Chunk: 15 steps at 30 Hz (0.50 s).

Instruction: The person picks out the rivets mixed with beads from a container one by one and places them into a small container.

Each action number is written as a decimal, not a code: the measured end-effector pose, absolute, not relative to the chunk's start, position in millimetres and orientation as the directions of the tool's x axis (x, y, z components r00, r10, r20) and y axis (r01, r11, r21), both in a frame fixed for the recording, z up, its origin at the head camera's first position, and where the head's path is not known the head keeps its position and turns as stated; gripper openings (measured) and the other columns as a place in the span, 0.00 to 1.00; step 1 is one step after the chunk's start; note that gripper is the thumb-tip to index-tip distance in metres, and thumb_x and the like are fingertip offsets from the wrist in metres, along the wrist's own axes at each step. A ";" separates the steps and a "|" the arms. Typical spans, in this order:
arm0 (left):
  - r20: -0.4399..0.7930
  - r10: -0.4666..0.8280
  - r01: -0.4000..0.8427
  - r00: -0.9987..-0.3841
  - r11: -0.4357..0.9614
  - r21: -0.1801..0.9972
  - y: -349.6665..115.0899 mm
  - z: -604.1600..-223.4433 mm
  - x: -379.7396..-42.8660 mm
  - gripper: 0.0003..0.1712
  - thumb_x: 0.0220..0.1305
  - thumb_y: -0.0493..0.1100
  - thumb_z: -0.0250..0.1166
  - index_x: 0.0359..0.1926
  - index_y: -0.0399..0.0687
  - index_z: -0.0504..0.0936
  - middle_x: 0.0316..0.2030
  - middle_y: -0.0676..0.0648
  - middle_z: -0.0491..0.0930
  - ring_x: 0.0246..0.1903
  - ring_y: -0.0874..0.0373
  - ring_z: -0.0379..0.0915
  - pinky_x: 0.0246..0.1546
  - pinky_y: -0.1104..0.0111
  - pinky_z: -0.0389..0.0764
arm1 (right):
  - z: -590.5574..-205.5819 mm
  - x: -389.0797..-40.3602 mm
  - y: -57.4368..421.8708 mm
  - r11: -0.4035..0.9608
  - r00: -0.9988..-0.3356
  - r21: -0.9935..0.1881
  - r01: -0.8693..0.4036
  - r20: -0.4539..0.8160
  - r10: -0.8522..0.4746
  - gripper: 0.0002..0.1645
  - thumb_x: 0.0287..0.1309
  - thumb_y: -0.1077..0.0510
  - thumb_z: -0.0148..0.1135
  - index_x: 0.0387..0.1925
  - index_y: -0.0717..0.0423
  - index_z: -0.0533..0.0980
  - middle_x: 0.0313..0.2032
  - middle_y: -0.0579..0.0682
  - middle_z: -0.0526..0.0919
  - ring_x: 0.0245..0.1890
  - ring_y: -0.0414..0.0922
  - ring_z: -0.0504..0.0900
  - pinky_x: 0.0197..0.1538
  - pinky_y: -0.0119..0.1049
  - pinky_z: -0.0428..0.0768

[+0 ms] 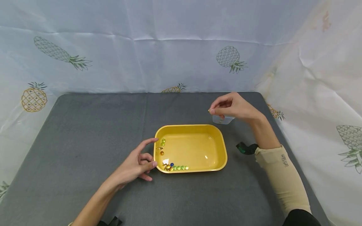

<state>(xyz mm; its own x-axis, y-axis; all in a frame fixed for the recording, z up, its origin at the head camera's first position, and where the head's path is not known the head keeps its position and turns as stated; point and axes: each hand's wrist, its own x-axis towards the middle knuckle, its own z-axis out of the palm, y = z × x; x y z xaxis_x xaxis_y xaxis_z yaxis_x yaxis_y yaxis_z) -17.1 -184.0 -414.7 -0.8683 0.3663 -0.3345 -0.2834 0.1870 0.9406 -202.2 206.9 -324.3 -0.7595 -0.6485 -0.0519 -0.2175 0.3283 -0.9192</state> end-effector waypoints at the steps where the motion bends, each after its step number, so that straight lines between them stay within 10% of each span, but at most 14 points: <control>1: -0.334 0.367 -0.283 -0.868 0.187 0.941 -184.0 -414.9 -17.1 0.48 0.74 0.36 0.70 0.84 0.60 0.55 0.36 0.46 0.77 0.28 0.60 0.73 0.31 0.52 0.94 | -324.9 -203.1 209.3 0.332 -0.764 -0.917 -0.220 -0.050 -0.644 0.05 0.70 0.64 0.71 0.44 0.64 0.87 0.28 0.46 0.85 0.26 0.49 0.77 0.32 0.39 0.84; 15: -0.326 0.370 -0.272 -0.870 0.193 0.943 -183.9 -414.2 -16.1 0.47 0.75 0.37 0.69 0.85 0.60 0.54 0.35 0.45 0.77 0.28 0.60 0.73 0.31 0.53 0.94 | -333.4 -212.9 235.8 0.381 -0.829 -0.902 -0.204 -0.048 -0.557 0.07 0.72 0.63 0.69 0.43 0.65 0.87 0.30 0.47 0.85 0.28 0.53 0.77 0.33 0.39 0.82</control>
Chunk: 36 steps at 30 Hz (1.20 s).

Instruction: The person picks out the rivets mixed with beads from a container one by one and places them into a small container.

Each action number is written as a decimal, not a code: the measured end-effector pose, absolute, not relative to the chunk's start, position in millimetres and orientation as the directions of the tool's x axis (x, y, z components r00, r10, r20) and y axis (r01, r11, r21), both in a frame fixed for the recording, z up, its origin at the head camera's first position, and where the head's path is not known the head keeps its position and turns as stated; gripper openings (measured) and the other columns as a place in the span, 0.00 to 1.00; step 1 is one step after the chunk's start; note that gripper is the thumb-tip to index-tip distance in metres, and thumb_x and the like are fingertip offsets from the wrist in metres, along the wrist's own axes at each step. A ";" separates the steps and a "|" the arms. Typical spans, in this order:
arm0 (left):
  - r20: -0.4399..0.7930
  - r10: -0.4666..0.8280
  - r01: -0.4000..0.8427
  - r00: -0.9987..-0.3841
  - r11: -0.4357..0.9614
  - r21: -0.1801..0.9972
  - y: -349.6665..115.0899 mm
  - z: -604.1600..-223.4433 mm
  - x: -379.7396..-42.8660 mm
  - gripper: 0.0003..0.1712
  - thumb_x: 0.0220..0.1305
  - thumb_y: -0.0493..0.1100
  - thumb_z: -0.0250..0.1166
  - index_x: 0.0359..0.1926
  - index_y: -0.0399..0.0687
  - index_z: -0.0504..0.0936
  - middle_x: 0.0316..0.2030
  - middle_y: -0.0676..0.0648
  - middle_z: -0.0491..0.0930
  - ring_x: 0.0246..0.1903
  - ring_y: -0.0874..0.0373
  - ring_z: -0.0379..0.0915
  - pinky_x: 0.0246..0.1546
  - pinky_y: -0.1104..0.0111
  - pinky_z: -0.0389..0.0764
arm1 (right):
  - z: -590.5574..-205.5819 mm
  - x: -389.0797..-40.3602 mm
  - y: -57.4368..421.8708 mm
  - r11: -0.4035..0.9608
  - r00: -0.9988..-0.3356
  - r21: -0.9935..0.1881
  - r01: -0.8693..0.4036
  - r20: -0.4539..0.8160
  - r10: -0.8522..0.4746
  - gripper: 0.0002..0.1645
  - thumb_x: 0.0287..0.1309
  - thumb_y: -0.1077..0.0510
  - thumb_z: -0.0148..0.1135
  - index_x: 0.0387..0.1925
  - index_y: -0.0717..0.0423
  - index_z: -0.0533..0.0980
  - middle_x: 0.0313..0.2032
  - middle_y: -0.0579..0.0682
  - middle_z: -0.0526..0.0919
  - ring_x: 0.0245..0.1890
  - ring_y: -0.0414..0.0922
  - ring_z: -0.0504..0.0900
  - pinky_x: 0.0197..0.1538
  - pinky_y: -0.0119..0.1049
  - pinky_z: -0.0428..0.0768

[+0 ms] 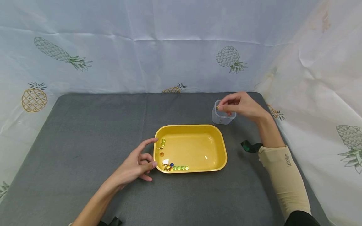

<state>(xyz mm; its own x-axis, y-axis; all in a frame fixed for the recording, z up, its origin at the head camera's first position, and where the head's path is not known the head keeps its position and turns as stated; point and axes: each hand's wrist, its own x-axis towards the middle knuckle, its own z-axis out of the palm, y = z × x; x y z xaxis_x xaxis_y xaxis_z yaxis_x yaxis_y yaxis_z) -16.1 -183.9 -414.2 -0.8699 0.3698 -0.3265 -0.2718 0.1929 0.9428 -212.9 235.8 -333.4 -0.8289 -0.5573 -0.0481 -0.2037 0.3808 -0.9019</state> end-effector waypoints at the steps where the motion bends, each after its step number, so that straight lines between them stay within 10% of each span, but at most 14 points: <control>1: -0.327 0.370 -0.272 -0.870 0.194 0.943 -183.9 -414.2 -16.1 0.47 0.75 0.37 0.69 0.85 0.60 0.54 0.35 0.45 0.77 0.28 0.60 0.73 0.31 0.53 0.94 | -333.9 -213.6 237.2 0.393 -0.835 -0.897 -0.202 -0.051 -0.548 0.07 0.72 0.63 0.69 0.44 0.65 0.87 0.30 0.46 0.85 0.29 0.54 0.78 0.34 0.38 0.83; 36: -0.333 0.368 -0.279 -0.868 0.191 0.941 -183.2 -412.8 -15.8 0.47 0.75 0.37 0.69 0.85 0.61 0.54 0.36 0.44 0.77 0.28 0.59 0.73 0.32 0.52 0.94 | -365.7 -231.2 259.9 0.518 -0.926 -0.848 -0.111 -0.102 -0.364 0.15 0.73 0.56 0.71 0.49 0.66 0.87 0.31 0.42 0.88 0.30 0.50 0.80 0.38 0.38 0.87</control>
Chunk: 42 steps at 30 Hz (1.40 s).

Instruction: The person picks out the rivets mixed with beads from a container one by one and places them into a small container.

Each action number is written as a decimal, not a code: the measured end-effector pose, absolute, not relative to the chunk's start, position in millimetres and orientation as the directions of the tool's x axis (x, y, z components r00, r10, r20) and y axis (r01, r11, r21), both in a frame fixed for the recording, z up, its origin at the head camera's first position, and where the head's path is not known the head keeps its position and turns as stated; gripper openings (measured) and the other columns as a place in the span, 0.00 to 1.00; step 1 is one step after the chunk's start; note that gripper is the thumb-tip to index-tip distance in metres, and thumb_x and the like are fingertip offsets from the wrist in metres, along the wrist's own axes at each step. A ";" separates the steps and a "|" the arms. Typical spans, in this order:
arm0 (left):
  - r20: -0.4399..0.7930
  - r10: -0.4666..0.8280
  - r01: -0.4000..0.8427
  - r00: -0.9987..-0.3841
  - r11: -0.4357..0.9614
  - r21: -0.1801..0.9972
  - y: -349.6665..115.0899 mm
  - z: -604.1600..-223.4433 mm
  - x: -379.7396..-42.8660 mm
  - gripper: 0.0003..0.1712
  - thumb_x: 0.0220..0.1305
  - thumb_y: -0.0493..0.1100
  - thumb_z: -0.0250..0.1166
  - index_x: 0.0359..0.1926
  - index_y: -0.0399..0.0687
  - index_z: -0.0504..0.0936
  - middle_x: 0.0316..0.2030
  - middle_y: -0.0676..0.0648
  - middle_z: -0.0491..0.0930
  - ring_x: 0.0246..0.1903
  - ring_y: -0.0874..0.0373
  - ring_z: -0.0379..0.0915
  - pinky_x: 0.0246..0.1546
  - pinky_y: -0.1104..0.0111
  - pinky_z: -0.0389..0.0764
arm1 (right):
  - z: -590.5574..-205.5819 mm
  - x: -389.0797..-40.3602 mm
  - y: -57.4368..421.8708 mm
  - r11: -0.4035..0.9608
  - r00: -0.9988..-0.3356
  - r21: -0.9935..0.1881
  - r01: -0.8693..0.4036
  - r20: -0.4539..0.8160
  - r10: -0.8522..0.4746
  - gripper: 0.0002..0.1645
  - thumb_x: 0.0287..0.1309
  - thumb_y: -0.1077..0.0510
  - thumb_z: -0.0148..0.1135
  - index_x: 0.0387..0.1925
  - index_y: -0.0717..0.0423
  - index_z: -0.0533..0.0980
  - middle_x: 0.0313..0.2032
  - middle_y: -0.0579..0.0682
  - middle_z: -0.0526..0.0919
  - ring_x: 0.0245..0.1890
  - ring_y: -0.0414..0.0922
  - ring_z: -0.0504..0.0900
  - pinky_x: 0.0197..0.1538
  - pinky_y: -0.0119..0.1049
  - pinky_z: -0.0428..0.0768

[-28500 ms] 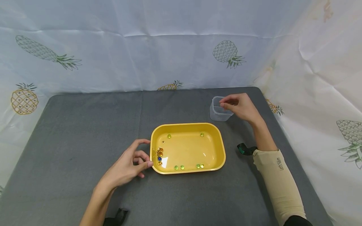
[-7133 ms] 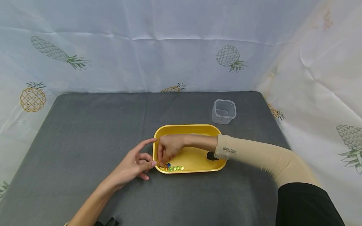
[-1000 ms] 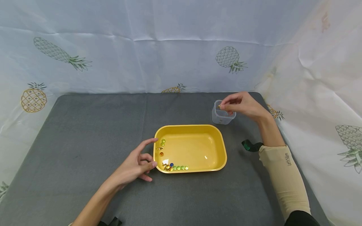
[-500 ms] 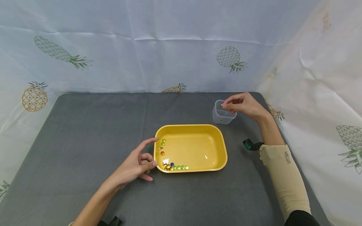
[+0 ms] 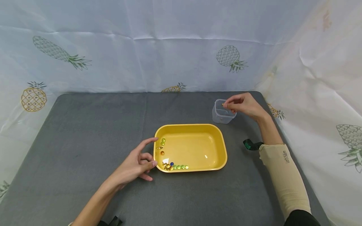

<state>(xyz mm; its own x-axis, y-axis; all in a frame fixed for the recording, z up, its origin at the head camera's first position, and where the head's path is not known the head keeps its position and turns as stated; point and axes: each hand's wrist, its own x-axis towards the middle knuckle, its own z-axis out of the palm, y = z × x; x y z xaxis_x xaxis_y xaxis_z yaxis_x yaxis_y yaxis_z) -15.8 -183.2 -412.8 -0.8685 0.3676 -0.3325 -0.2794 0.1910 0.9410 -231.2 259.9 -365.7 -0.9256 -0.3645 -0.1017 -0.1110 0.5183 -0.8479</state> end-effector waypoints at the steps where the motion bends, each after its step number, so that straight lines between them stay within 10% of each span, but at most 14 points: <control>1: -0.334 0.367 -0.281 -0.868 0.191 0.941 -183.2 -412.7 -15.8 0.47 0.75 0.38 0.69 0.85 0.61 0.54 0.36 0.44 0.77 0.28 0.59 0.73 0.32 0.53 0.94 | -366.0 -231.2 259.7 0.518 -0.927 -0.848 -0.107 -0.102 -0.360 0.15 0.73 0.56 0.71 0.49 0.66 0.87 0.31 0.42 0.88 0.30 0.49 0.80 0.38 0.38 0.86; 42: -0.332 0.373 -0.280 -0.866 0.187 0.942 -183.1 -412.9 -15.4 0.47 0.76 0.38 0.69 0.85 0.60 0.53 0.36 0.45 0.77 0.28 0.60 0.73 0.32 0.52 0.94 | -374.8 -232.8 254.7 0.592 -0.943 -0.798 -0.109 -0.105 -0.316 0.18 0.72 0.53 0.73 0.51 0.65 0.87 0.28 0.41 0.86 0.32 0.56 0.81 0.35 0.34 0.83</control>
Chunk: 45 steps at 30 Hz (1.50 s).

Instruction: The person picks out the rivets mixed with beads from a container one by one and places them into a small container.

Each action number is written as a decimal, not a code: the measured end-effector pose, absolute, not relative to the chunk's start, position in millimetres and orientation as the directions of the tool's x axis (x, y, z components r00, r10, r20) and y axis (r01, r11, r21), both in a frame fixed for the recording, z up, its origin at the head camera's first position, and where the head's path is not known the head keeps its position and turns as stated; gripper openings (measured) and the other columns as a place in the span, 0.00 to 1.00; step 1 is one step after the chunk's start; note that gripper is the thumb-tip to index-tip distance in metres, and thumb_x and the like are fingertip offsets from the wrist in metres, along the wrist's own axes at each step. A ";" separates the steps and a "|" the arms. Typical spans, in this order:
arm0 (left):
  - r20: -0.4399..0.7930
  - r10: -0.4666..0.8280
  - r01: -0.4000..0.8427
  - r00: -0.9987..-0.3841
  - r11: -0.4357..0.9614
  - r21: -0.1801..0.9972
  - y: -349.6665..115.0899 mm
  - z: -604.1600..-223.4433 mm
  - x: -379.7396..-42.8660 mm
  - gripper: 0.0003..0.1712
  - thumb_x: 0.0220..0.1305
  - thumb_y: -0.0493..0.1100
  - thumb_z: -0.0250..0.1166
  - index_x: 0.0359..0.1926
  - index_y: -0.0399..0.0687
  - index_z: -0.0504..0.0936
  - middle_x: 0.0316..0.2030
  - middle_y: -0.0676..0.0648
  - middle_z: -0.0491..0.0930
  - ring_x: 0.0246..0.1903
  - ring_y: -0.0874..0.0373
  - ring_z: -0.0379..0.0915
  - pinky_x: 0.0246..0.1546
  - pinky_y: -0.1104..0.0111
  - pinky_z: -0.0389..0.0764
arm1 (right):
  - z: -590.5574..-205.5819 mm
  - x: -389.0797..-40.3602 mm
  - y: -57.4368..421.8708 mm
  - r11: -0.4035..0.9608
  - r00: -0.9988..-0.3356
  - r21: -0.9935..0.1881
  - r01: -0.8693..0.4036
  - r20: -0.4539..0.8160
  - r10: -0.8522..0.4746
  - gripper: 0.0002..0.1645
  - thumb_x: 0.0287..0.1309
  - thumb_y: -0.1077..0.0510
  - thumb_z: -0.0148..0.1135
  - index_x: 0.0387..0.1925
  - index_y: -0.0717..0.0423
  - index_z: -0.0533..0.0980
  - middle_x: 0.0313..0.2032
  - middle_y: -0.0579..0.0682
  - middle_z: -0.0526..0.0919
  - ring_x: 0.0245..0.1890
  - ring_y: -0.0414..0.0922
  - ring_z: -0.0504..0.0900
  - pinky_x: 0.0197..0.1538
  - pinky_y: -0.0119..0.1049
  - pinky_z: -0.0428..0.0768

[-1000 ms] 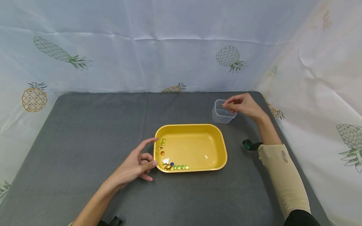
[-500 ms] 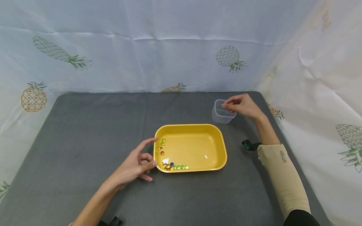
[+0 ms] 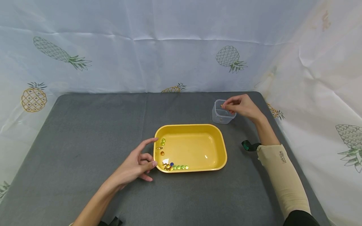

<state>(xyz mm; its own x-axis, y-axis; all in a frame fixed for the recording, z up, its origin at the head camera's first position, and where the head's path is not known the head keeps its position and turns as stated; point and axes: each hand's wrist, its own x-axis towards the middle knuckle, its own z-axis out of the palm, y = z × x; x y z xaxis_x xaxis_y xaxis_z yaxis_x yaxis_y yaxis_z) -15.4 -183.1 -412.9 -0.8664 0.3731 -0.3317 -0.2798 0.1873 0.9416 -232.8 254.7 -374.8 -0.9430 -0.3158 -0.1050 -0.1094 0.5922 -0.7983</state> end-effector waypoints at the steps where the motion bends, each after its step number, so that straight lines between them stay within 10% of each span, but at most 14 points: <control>1: -0.331 0.374 -0.279 -0.866 0.188 0.942 -183.2 -412.9 -15.4 0.47 0.76 0.38 0.69 0.85 0.60 0.53 0.36 0.45 0.77 0.28 0.60 0.73 0.32 0.52 0.94 | -374.8 -232.9 254.7 0.591 -0.943 -0.799 -0.109 -0.105 -0.316 0.18 0.72 0.53 0.73 0.51 0.65 0.87 0.28 0.41 0.86 0.32 0.55 0.81 0.35 0.35 0.83; 45: -0.326 0.375 -0.273 -0.868 0.188 0.943 -183.0 -411.8 -15.8 0.47 0.76 0.37 0.68 0.85 0.59 0.53 0.35 0.45 0.77 0.28 0.59 0.73 0.31 0.52 0.94 | -373.5 -232.9 253.9 0.606 -0.940 -0.788 -0.112 -0.113 -0.321 0.19 0.72 0.53 0.72 0.52 0.64 0.86 0.28 0.41 0.85 0.32 0.55 0.82 0.37 0.34 0.85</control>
<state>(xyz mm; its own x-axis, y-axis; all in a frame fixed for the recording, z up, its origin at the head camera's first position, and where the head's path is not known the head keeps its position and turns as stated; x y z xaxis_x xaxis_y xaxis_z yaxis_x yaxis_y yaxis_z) -15.8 -183.0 -411.8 -0.8676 0.3754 -0.3261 -0.2734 0.1878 0.9434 -232.9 253.9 -373.5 -0.9403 -0.3211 -0.1130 -0.1123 0.6058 -0.7877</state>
